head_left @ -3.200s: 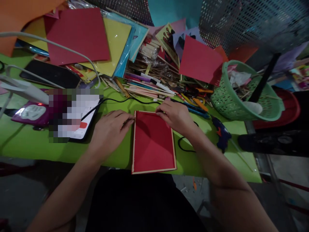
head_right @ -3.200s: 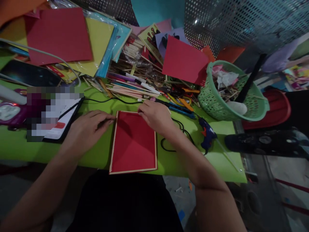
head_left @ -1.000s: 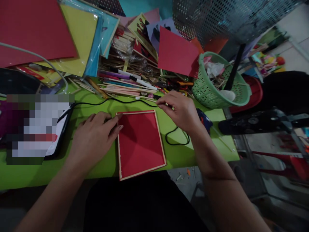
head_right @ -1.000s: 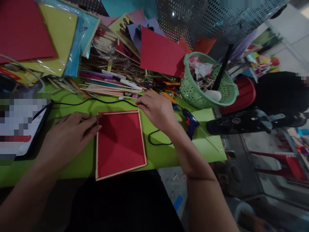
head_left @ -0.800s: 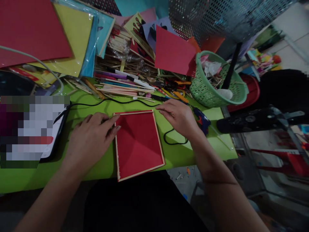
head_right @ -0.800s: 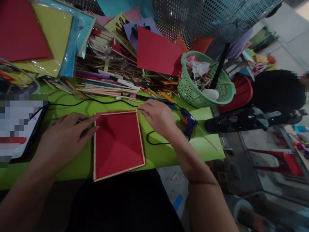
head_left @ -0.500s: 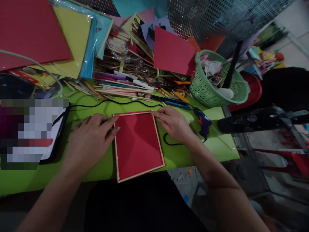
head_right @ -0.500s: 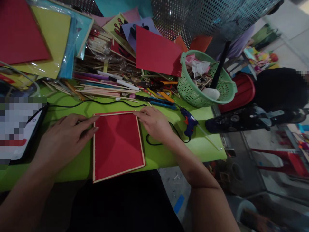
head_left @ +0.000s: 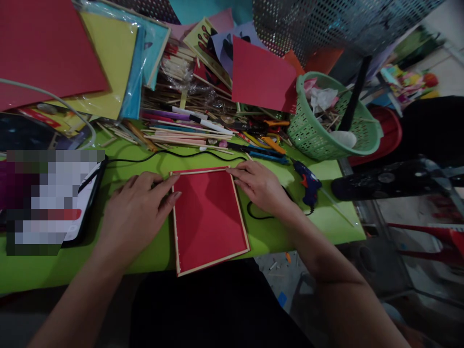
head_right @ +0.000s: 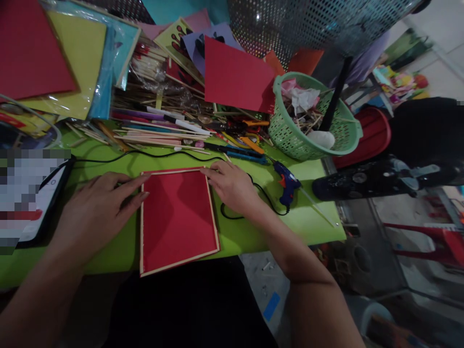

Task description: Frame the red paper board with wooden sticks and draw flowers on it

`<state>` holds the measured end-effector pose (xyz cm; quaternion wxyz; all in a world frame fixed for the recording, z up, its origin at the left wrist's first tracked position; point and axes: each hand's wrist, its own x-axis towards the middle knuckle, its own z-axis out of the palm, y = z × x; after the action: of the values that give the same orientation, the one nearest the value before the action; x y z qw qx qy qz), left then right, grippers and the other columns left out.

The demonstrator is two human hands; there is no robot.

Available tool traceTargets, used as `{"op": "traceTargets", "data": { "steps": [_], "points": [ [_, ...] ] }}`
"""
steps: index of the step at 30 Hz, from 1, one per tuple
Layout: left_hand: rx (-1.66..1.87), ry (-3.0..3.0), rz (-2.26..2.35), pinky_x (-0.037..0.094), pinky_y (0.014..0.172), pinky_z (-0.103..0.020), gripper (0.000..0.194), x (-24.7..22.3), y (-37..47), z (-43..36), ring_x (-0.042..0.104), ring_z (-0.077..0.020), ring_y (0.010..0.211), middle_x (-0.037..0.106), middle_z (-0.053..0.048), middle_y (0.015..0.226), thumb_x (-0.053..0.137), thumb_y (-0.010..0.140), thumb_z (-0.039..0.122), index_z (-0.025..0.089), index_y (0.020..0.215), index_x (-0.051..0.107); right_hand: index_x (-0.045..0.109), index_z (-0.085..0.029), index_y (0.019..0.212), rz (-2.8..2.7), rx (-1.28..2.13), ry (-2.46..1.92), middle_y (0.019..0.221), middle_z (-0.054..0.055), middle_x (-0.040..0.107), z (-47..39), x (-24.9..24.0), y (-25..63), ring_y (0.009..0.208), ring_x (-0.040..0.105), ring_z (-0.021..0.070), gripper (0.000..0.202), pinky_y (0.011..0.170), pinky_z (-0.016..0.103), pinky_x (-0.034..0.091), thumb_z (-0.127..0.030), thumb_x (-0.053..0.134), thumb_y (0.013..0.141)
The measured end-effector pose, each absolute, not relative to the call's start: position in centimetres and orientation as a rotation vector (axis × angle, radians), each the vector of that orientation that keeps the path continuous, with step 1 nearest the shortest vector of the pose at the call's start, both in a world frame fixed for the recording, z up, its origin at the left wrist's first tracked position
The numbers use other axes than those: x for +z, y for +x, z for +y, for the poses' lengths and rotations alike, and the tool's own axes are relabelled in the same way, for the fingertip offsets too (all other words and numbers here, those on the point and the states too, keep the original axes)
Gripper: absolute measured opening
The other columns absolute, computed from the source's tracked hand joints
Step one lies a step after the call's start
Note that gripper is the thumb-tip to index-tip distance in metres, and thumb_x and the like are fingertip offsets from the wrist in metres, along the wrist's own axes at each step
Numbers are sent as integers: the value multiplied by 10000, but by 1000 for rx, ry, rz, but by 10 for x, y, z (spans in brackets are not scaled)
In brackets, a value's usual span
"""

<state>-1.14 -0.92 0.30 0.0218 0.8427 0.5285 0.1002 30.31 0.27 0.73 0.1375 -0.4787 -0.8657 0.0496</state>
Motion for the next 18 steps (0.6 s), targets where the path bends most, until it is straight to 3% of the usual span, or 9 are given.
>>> {"op": "traceTargets", "data": {
  "steps": [18],
  "points": [
    [285,2561,1658,502,810,-472,489,7,-9,-11,652,-348,1002,663,-148,1122,380,1060,422,226,1429,635,704,-232,1327,-2473,221,-1432,1147,133,697,3,8,300,1062,653,283,356,923,448,553,-205,511,1029]
  ]
}}
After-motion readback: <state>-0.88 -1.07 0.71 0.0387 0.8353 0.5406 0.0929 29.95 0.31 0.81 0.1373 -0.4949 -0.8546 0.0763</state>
